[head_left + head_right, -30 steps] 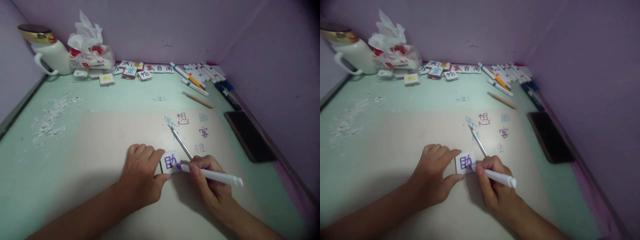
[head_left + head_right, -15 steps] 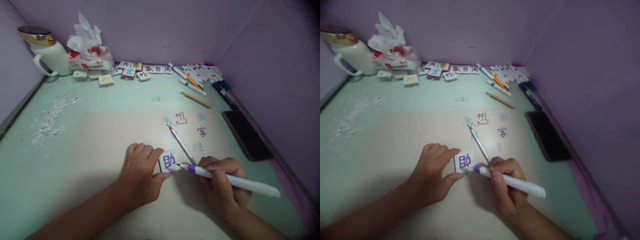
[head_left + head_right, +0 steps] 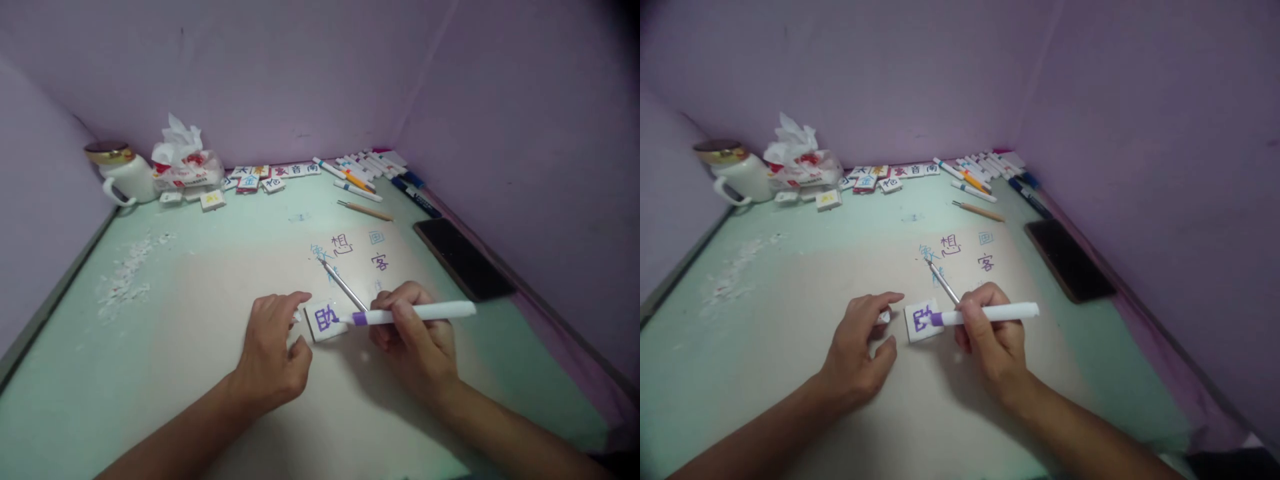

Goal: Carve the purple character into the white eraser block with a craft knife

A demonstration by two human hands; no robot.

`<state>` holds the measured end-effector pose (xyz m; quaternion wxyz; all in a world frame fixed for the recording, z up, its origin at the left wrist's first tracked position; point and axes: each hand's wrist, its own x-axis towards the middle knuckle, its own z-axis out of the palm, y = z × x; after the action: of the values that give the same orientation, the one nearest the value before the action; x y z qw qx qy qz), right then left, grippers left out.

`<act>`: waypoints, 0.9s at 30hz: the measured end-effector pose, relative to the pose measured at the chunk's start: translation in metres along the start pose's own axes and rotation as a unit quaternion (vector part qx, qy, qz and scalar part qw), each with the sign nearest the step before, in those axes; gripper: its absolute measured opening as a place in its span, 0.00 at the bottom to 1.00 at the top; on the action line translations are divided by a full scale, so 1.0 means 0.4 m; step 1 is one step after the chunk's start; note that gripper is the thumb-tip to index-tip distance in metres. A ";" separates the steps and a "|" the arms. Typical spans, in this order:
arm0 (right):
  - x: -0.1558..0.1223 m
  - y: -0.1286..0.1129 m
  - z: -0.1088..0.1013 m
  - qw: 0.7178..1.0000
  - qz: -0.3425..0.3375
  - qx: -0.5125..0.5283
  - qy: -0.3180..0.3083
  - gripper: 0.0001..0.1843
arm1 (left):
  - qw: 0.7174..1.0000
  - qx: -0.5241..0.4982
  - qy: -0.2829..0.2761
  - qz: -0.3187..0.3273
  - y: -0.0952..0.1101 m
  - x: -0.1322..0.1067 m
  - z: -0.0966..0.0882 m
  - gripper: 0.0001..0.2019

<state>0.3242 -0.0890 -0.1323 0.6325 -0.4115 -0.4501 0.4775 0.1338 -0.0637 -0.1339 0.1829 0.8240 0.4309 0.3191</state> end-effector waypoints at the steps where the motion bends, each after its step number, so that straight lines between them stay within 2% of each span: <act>1: -0.006 0.003 0.001 1.000 -0.004 -0.006 -0.014 0.10 | 1.000 -0.001 -0.007 0.002 0.003 -0.002 -0.001 0.24; 6: -0.020 0.012 0.006 0.996 -0.028 -0.046 -0.073 0.09 | 0.999 0.008 -0.018 0.048 0.015 -0.009 -0.002 0.25; 15: -0.015 0.005 0.012 0.987 -0.061 -0.097 -0.109 0.09 | 0.995 0.019 -0.028 0.097 0.025 -0.006 -0.002 0.23; 18: -0.014 0.006 0.005 0.992 -0.067 -0.075 -0.076 0.10 | 0.997 0.026 -0.008 0.069 0.020 -0.009 -0.001 0.22; 22: 0.003 0.004 -0.008 0.998 -0.063 -0.011 0.013 0.11 | 0.999 0.022 0.035 -0.020 0.001 -0.016 -0.005 0.21; 25: 0.019 0.000 -0.010 0.998 -0.038 0.016 0.057 0.11 | 0.997 0.016 0.036 -0.065 -0.013 -0.019 -0.008 0.21; 27: 0.023 -0.002 -0.010 0.997 -0.033 0.014 0.065 0.12 | 0.997 0.019 0.025 -0.067 -0.017 -0.017 -0.008 0.22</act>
<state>0.3295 -0.0804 -0.1308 0.6815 -0.4182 -0.4146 0.4345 0.1247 -0.0656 -0.1380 0.1774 0.7883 0.4955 0.3187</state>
